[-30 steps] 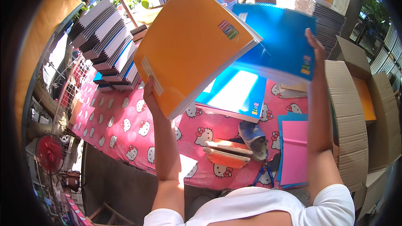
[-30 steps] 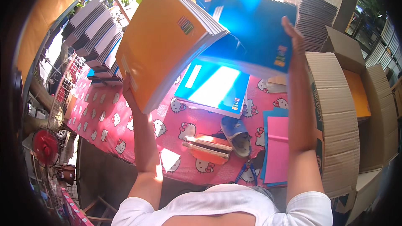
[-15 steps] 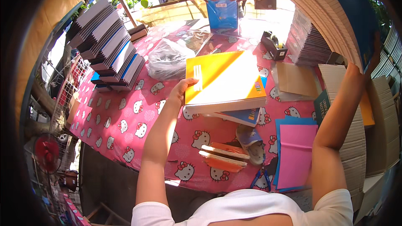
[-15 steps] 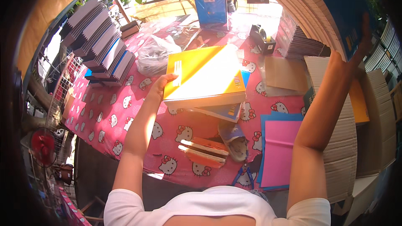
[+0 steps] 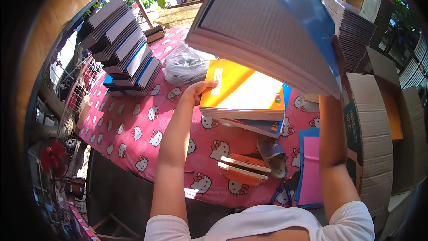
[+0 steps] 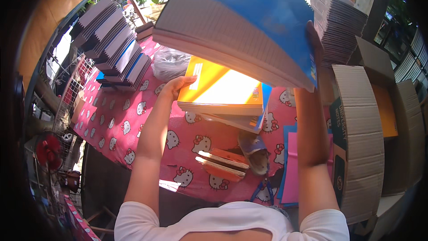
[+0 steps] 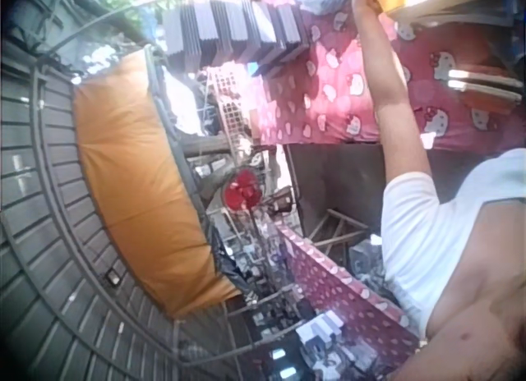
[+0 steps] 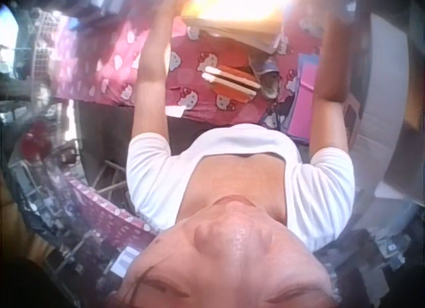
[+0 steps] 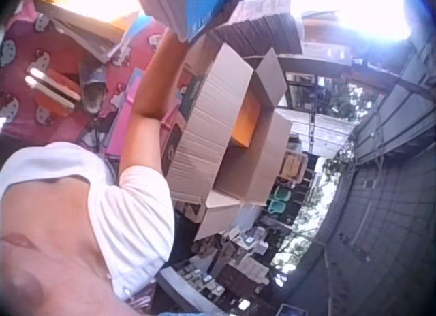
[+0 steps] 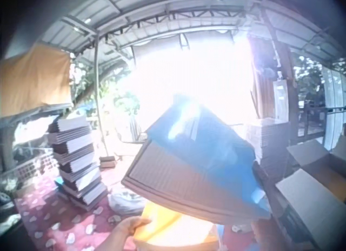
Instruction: The person uses a utility knife to open a large shipping box, removes several stacks of blue and yellow notebooks, and organizes them on a table.
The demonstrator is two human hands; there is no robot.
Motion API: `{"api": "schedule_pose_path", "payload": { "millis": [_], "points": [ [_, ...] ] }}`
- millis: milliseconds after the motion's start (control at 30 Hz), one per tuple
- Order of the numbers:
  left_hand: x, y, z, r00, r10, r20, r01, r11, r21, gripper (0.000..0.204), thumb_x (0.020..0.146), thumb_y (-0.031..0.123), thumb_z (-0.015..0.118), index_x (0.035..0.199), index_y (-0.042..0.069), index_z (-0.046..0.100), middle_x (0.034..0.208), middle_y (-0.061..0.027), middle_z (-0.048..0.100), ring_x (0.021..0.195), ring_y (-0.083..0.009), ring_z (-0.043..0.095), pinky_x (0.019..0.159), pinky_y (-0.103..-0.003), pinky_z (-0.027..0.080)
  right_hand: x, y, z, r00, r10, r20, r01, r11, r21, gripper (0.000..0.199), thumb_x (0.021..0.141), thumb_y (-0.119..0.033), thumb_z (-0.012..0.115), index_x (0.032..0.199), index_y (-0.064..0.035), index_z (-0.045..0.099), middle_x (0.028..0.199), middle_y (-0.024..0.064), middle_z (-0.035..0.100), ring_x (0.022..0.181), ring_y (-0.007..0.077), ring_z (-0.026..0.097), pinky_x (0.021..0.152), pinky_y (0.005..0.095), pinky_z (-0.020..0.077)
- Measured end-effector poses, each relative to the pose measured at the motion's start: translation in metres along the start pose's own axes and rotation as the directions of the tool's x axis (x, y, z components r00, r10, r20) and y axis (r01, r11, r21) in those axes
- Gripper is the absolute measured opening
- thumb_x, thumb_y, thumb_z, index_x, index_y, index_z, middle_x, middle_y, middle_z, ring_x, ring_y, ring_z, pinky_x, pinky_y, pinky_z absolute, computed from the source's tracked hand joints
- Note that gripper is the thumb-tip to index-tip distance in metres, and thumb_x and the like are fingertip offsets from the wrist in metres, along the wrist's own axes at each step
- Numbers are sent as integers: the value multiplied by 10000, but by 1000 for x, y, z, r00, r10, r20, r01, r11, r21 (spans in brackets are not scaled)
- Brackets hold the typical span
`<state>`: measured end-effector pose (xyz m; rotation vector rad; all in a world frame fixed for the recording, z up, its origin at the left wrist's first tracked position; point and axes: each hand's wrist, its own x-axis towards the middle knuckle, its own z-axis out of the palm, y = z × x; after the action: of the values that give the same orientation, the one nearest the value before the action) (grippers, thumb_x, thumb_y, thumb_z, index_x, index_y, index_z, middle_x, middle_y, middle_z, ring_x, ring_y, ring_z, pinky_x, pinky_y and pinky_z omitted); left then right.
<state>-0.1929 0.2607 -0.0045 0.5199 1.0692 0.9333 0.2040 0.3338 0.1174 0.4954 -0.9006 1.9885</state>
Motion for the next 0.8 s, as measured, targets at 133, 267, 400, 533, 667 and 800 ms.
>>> {"api": "schedule_pose_path", "payload": {
  "millis": [133, 267, 400, 533, 667, 800],
  "points": [
    [1, -6, -27, 988, 90, 124, -99, 993, 64, 578, 773, 424, 642, 1141, -2, 510, 1051, -133, 618, 897, -207, 631, 765, -371, 536, -23, 40, -31, 879, 46, -474, -202, 937, -285, 237, 881, -234, 526, 1002, -38, 580, 899, 98, 628, 774, 172, 614, 699, 291, 509],
    [9, -9, -53, 990, 133, -43, -123, 975, 187, 813, 671, 663, 594, 1120, -10, 516, 1008, -123, 625, 848, -204, 634, 711, -367, 538, -27, 62, -59, 611, 138, -780, -588, 739, -329, 168, 810, -229, 610, 870, -73, 591, 746, 26, 594, 607, 115, 570, 535, 231, 468],
    [1, -6, -8, 992, 105, -76, -83, 966, 246, 740, 720, 612, 613, 1106, -14, 529, 967, -116, 636, 808, -202, 639, 716, -376, 533, -11, 46, -26, 613, 277, -740, -648, 712, -270, 141, 791, -233, 621, 801, -98, 583, 695, 25, 591, 558, 113, 561, 490, 234, 447],
    [-9, -5, -1, 992, 120, -47, -103, 958, 268, 685, 790, 578, 557, 1096, -35, 549, 994, -124, 639, 831, -175, 628, 734, -317, 520, 1, 46, -20, 593, 267, -759, -678, 675, -292, 148, 792, -239, 620, 791, -97, 578, 691, 21, 582, 541, 116, 543, 484, 238, 441],
    [-2, -2, 1, 995, 101, 6, -100, 973, 207, 685, 739, 592, 610, 1110, 20, 546, 971, -101, 641, 803, -186, 637, 713, -381, 537, -19, 48, -47, 529, 134, -838, -702, 624, -343, 307, 811, -314, 625, 956, -46, 585, 859, 80, 624, 686, 161, 594, 594, 277, 481],
    [6, 1, -13, 999, 37, 26, -41, 985, 167, 614, 754, 533, 640, 1109, 42, 545, 981, -97, 639, 831, -178, 632, 711, -386, 536, -20, 54, -32, 643, 330, -691, -506, 861, -60, 429, 855, -388, 589, 1076, -23, 547, 989, 127, 622, 768, 207, 615, 656, 333, 513]
  ]
}}
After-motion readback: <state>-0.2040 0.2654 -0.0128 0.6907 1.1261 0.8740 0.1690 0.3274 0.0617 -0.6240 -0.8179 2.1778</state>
